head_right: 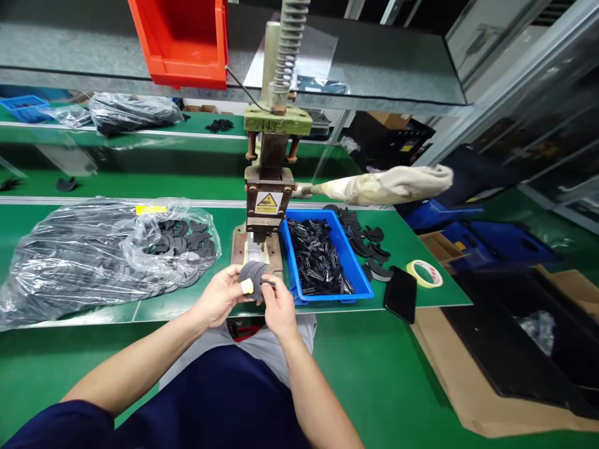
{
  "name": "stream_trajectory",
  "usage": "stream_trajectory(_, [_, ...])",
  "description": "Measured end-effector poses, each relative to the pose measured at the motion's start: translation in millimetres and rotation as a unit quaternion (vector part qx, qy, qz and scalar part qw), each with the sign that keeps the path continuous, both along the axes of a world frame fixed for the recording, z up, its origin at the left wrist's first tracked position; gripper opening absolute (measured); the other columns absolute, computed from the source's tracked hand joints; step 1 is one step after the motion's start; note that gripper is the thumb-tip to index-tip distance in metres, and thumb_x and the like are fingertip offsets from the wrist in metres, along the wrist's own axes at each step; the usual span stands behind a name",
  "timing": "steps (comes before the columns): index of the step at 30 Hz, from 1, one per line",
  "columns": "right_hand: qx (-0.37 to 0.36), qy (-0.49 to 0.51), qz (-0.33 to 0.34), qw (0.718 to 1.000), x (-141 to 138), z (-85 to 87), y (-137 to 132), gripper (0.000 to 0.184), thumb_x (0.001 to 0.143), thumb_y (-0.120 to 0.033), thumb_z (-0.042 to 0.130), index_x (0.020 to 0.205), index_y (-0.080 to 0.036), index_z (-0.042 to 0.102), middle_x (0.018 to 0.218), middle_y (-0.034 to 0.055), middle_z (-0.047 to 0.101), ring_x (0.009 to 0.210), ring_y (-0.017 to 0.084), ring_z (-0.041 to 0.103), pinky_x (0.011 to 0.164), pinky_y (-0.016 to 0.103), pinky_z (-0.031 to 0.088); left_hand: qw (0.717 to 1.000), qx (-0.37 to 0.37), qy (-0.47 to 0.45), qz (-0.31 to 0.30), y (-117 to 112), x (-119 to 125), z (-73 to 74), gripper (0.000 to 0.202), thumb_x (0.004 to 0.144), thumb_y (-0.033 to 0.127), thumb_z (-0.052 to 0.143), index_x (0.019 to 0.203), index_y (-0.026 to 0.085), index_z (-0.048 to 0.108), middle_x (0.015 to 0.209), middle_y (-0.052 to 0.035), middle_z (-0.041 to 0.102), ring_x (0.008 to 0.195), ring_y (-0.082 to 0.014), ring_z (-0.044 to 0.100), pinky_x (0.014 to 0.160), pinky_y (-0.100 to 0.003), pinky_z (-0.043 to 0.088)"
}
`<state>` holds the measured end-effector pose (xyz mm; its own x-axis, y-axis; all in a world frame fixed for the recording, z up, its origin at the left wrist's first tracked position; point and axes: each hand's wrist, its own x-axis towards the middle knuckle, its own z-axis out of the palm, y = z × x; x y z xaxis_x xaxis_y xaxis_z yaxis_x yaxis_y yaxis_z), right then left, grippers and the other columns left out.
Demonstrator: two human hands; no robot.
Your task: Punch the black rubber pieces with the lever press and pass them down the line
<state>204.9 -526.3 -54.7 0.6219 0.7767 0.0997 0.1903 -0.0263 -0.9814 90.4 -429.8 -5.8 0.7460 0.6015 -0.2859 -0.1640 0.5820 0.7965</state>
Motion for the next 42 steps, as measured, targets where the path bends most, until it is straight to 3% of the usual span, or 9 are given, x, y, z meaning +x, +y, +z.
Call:
stream_trajectory(4, [0.018, 0.038, 0.026, 0.999, 4.5, -4.0, 2.1, 0.041, 0.088, -0.053, 0.058, 0.115, -0.023, 0.060, 0.089, 0.0047, 0.070, 0.067, 0.014, 0.063, 0.061, 0.030, 0.055, 0.971, 0.238, 0.014, 0.027, 12.2, -8.2, -6.9, 0.033, 0.074, 0.028, 0.081, 0.101, 0.015, 0.069, 0.099, -0.0073, 0.072, 0.087, -0.0184, 0.069, 0.082, -0.032, 0.059])
stream_trajectory(6, [0.027, 0.041, 0.024, 0.998, 9.1, -4.8, 1.9, 0.045, 0.088, -0.051, 0.060, 0.123, -0.023, 0.058, 0.101, 0.0078, 0.070, 0.080, 0.016, 0.067, 0.066, 0.031, 0.057, 0.908, 0.411, 0.046, 0.062, 20.8, -16.7, -10.5, 0.019, 0.083, 0.026, 0.071, 0.100, 0.017, 0.071, 0.100, -0.0080, 0.072, 0.093, -0.0188, 0.069, 0.088, -0.033, 0.057])
stream_trajectory(9, [0.033, 0.027, 0.015, 0.999, 18.8, -2.0, 0.3, 0.040, 0.092, -0.047, 0.056, 0.123, -0.023, 0.061, 0.107, 0.0093, 0.070, 0.087, 0.016, 0.067, 0.074, 0.033, 0.058, 0.772, 0.633, 0.026, 0.052, 32.6, -30.6, -11.1, 0.015, 0.091, 0.018, 0.057, 0.095, 0.020, 0.071, 0.098, -0.0091, 0.074, 0.094, -0.0189, 0.069, 0.088, -0.034, 0.057])
stream_trajectory(12, [0.038, -0.008, 0.036, 0.999, 28.1, 8.0, 0.3, 0.033, 0.092, -0.044, 0.057, 0.117, -0.024, 0.066, 0.108, 0.0083, 0.071, 0.092, 0.017, 0.066, 0.080, 0.034, 0.058, 0.671, 0.741, -0.029, 0.009, 39.2, -40.3, -9.4, 0.022, 0.093, 0.011, 0.052, 0.096, 0.020, 0.072, 0.101, -0.0110, 0.076, 0.097, -0.0195, 0.071, 0.091, -0.034, 0.057])
stream_trajectory(14, [0.040, -0.041, 0.067, 0.996, 32.3, 18.6, 2.9, 0.028, 0.092, -0.042, 0.060, 0.110, -0.025, 0.070, 0.106, 0.0072, 0.072, 0.097, 0.018, 0.066, 0.084, 0.035, 0.056, 0.644, 0.765, -0.029, -0.003, 40.6, -44.1, -9.2, 0.023, 0.093, 0.010, 0.052, 0.099, 0.020, 0.072, 0.102, -0.0110, 0.076, 0.099, -0.0199, 0.071, 0.093, -0.035, 0.057])
stream_trajectory(20, [0.027, -0.146, 0.209, 0.967, 36.3, 49.6, 22.0, 0.019, 0.089, -0.034, 0.065, 0.103, -0.028, 0.076, 0.103, 0.0051, 0.076, 0.099, 0.020, 0.069, 0.096, 0.040, 0.054, 0.674, 0.738, 0.018, -0.042, 43.2, -51.3, -10.1, 0.021, 0.093, 0.016, 0.055, 0.098, 0.021, 0.075, 0.104, -0.0111, 0.077, 0.102, -0.0212, 0.072, 0.094, -0.037, 0.058])
stream_trajectory(26, [0.017, -0.206, 0.345, 0.915, 39.4, 60.0, 42.7, 0.024, 0.093, -0.033, 0.059, 0.111, -0.028, 0.074, 0.106, 0.0041, 0.078, 0.098, 0.019, 0.072, 0.091, 0.038, 0.058, 0.693, 0.720, -0.009, -0.039, 51.1, -58.0, -12.8, 0.022, 0.092, 0.014, 0.057, 0.102, 0.022, 0.075, 0.107, -0.0114, 0.077, 0.104, -0.0220, 0.072, 0.096, -0.038, 0.058])
stream_trajectory(35, [0.011, -0.257, 0.396, 0.882, 26.0, 71.9, 44.2, 0.024, 0.094, -0.029, 0.054, 0.104, -0.024, 0.075, 0.096, 0.0070, 0.077, 0.086, 0.018, 0.071, 0.081, 0.034, 0.058, 0.780, 0.620, -0.028, -0.081, 58.5, -72.9, 1.6, 0.016, 0.090, 0.016, 0.064, 0.097, 0.021, 0.077, 0.104, -0.0116, 0.077, 0.103, -0.0248, 0.074, 0.098, -0.041, 0.059])
stream_trajectory(42, [-0.041, -0.261, 0.377, 0.888, 24.7, 59.4, 43.2, 0.024, 0.095, -0.031, 0.054, 0.103, -0.026, 0.076, 0.094, 0.0044, 0.078, 0.085, 0.017, 0.073, 0.078, 0.032, 0.059, 0.716, 0.688, -0.012, -0.118, 60.8, -69.9, -2.6, 0.023, 0.094, 0.014, 0.056, 0.104, 0.021, 0.075, 0.106, -0.0122, 0.077, 0.100, -0.0236, 0.073, 0.093, -0.037, 0.059])
